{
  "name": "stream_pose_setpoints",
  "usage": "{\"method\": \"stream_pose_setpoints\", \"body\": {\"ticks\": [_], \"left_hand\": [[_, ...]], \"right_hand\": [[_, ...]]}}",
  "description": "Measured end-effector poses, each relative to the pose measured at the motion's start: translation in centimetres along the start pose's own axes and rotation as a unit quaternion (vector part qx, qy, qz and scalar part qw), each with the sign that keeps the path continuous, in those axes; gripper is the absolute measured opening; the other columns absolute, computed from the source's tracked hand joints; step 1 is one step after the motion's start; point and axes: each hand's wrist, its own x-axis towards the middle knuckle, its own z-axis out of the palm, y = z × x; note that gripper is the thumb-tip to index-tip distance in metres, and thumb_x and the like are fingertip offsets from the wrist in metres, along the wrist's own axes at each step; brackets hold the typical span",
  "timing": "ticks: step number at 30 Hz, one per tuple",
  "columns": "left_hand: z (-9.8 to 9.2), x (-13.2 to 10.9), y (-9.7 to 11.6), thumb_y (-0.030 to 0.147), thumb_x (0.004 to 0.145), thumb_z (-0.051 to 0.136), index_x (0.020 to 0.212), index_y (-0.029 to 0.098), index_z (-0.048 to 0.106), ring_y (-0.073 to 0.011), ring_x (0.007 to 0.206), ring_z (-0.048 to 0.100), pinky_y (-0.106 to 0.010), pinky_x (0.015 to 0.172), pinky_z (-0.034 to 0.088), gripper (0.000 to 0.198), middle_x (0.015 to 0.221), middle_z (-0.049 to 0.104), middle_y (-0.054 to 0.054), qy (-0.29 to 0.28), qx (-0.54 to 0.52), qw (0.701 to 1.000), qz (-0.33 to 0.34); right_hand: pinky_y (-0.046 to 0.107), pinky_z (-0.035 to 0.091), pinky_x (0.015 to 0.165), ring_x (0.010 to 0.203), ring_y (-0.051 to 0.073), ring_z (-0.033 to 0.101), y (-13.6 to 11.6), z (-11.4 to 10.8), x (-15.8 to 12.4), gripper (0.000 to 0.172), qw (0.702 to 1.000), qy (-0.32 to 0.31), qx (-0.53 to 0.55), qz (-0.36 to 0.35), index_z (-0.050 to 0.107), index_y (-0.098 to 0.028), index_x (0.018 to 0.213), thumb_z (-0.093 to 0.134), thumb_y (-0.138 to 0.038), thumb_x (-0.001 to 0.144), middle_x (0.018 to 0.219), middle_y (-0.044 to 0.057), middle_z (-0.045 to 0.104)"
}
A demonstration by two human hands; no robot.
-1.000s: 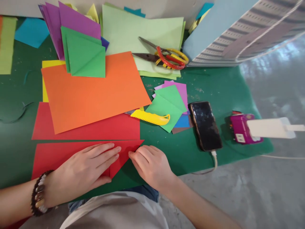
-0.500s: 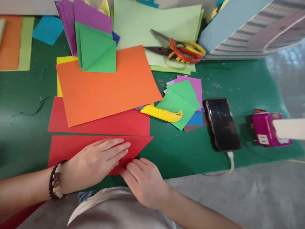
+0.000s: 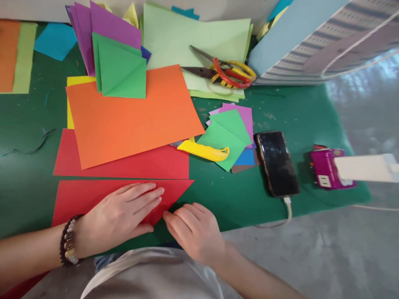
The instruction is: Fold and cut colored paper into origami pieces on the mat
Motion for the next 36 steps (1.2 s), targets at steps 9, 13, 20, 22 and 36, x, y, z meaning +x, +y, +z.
{"method": "stream_pose_setpoints", "body": {"ticks": [9,13,20,22,36], "left_hand": [[0.2,-0.1,0.0,0.049,0.084,0.065,0.122,0.016,0.061,-0.023,0.127,0.048,-0.036,0.105,0.041,0.05,0.138,0.055,-0.004,-0.027,0.02,0.999,-0.004],[0.2,-0.1,0.0,0.049,0.083,0.067,0.126,0.013,0.058,-0.0229,0.125,0.049,-0.036,0.103,0.044,0.057,0.138,0.054,-0.004,-0.017,0.025,1.0,-0.004],[0.3,-0.1,0.0,0.048,0.083,0.067,0.126,0.013,0.058,-0.0228,0.124,0.05,-0.035,0.104,0.042,0.055,0.137,0.056,-0.005,-0.012,0.019,1.0,-0.007],[0.3,-0.1,-0.1,0.047,0.085,0.065,0.126,0.015,0.059,-0.0227,0.125,0.05,-0.035,0.104,0.042,0.053,0.137,0.056,-0.004,-0.012,0.017,1.0,-0.011],[0.4,-0.1,0.0,0.048,0.082,0.068,0.121,0.014,0.062,-0.0225,0.123,0.051,-0.035,0.102,0.044,0.053,0.134,0.059,-0.002,0.005,0.024,1.0,-0.008]], "right_hand": [[0.028,0.04,0.055,0.058,0.013,0.056,0.8,0.1,0.9,0.011,1.0,-0.02,-0.01,0.003,0.06,-0.017,0.079,0.057,-0.009,0.087,0.063,-0.001,0.058],[0.027,0.039,0.056,0.057,0.012,0.053,2.0,-0.1,0.9,0.015,0.999,0.0,-0.02,0.033,0.057,-0.019,0.075,0.057,-0.008,0.086,0.063,0.0,0.057],[0.025,0.04,0.057,0.058,0.012,0.054,3.7,-0.3,0.9,0.015,0.997,0.021,-0.048,0.059,0.055,-0.019,0.075,0.058,-0.01,0.086,0.063,0.0,0.058],[0.025,0.04,0.057,0.057,0.011,0.054,4.2,-0.4,0.9,0.016,0.996,0.024,-0.057,0.07,0.054,-0.02,0.074,0.057,-0.01,0.087,0.062,-0.001,0.057],[0.022,0.036,0.052,0.051,0.008,0.047,6.7,-1.6,1.2,0.021,0.985,0.05,-0.119,0.118,0.053,-0.019,0.066,0.059,-0.013,0.085,0.055,-0.004,0.048]]}}
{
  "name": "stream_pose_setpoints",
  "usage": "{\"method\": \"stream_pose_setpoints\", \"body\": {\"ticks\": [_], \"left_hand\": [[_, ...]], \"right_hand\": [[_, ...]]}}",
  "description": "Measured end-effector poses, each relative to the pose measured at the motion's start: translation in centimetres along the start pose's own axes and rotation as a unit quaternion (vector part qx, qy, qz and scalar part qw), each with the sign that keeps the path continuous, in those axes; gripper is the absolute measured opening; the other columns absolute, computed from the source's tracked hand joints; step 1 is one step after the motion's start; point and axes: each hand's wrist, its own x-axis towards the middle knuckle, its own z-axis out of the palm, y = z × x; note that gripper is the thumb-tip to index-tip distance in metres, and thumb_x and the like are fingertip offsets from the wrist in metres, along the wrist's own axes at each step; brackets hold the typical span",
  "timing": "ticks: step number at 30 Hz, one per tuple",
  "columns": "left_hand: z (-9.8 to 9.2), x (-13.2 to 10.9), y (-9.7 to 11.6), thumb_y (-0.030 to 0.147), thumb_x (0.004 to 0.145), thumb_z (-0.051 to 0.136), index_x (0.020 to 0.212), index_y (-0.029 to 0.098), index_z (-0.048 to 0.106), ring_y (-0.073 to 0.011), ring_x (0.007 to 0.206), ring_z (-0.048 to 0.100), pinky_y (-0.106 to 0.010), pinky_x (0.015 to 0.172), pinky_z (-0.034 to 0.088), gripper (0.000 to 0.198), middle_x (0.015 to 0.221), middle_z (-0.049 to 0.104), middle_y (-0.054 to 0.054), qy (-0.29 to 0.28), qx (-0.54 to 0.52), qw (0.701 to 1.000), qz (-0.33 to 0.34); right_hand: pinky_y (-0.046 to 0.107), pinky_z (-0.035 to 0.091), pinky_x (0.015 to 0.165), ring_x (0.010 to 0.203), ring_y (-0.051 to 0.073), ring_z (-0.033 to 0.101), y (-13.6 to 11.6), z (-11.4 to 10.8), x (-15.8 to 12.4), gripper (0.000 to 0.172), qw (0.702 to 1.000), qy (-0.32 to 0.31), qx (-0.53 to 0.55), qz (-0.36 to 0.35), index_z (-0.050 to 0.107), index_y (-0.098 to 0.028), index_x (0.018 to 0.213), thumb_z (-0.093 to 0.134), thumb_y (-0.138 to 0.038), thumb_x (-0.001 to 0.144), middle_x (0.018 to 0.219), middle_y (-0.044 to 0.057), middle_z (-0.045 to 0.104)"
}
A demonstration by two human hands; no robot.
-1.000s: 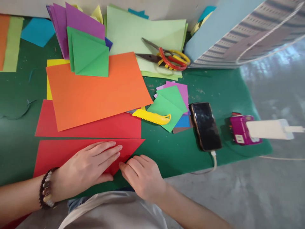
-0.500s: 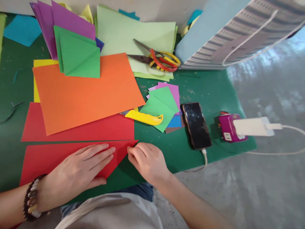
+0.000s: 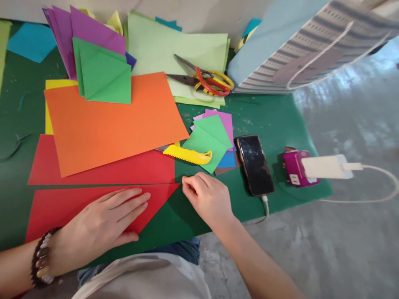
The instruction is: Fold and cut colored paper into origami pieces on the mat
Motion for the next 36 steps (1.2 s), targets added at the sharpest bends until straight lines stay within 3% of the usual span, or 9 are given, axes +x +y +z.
{"method": "stream_pose_setpoints", "body": {"ticks": [7,21,27,32,36], "left_hand": [[-0.1,0.0,-0.1,0.051,0.08,0.068,0.117,0.014,0.064,-0.0224,0.123,0.05,-0.035,0.1,0.043,0.052,0.132,0.06,-0.001,0.001,0.004,1.0,0.004],[-0.5,0.1,-0.4,0.059,0.072,0.072,0.123,0.012,0.06,-0.0253,0.124,0.048,-0.036,0.102,0.041,0.071,0.135,0.057,-0.006,-0.017,-0.024,0.999,0.026],[-0.7,0.2,-0.5,0.049,0.08,0.069,0.123,0.01,0.059,-0.0248,0.125,0.047,-0.036,0.104,0.041,0.059,0.136,0.056,-0.007,-0.022,-0.042,0.998,0.029],[-0.8,-0.3,-0.1,0.052,0.075,0.072,0.123,0.007,0.058,-0.0276,0.125,0.048,-0.039,0.102,0.044,0.067,0.136,0.056,-0.01,-0.022,-0.023,0.999,0.035],[-1.1,-2.0,1.9,0.033,0.085,0.065,0.122,0.009,0.059,-0.0315,0.124,0.05,-0.043,0.101,0.046,0.045,0.131,0.059,-0.013,0.001,0.007,0.999,0.032]], "right_hand": [[0.023,0.043,0.059,0.062,0.011,0.06,-0.7,0.1,-0.4,0.007,0.998,0.007,0.056,-0.011,0.062,-0.016,0.081,0.061,-0.011,0.085,0.068,0.002,0.064],[0.03,0.037,0.056,0.06,0.013,0.052,-7.3,0.5,-3.0,0.013,0.977,-0.088,0.144,-0.128,0.062,-0.016,0.082,0.054,-0.01,0.089,0.064,0.0,0.059],[0.033,0.035,0.055,0.059,0.016,0.05,-9.2,1.0,-4.1,0.014,0.965,-0.1,0.172,-0.173,0.063,-0.014,0.09,0.05,-0.011,0.09,0.065,0.001,0.058],[0.03,0.045,0.062,0.064,0.014,0.056,-7.3,-0.3,-3.0,0.01,0.97,-0.028,0.208,-0.123,0.063,-0.016,0.095,0.058,-0.012,0.087,0.071,0.001,0.063],[0.03,0.051,0.074,0.084,0.017,0.063,-3.9,-1.8,-1.7,0.031,0.984,0.025,0.158,-0.077,0.061,-0.013,0.111,0.065,-0.008,0.081,0.094,0.009,0.066]]}}
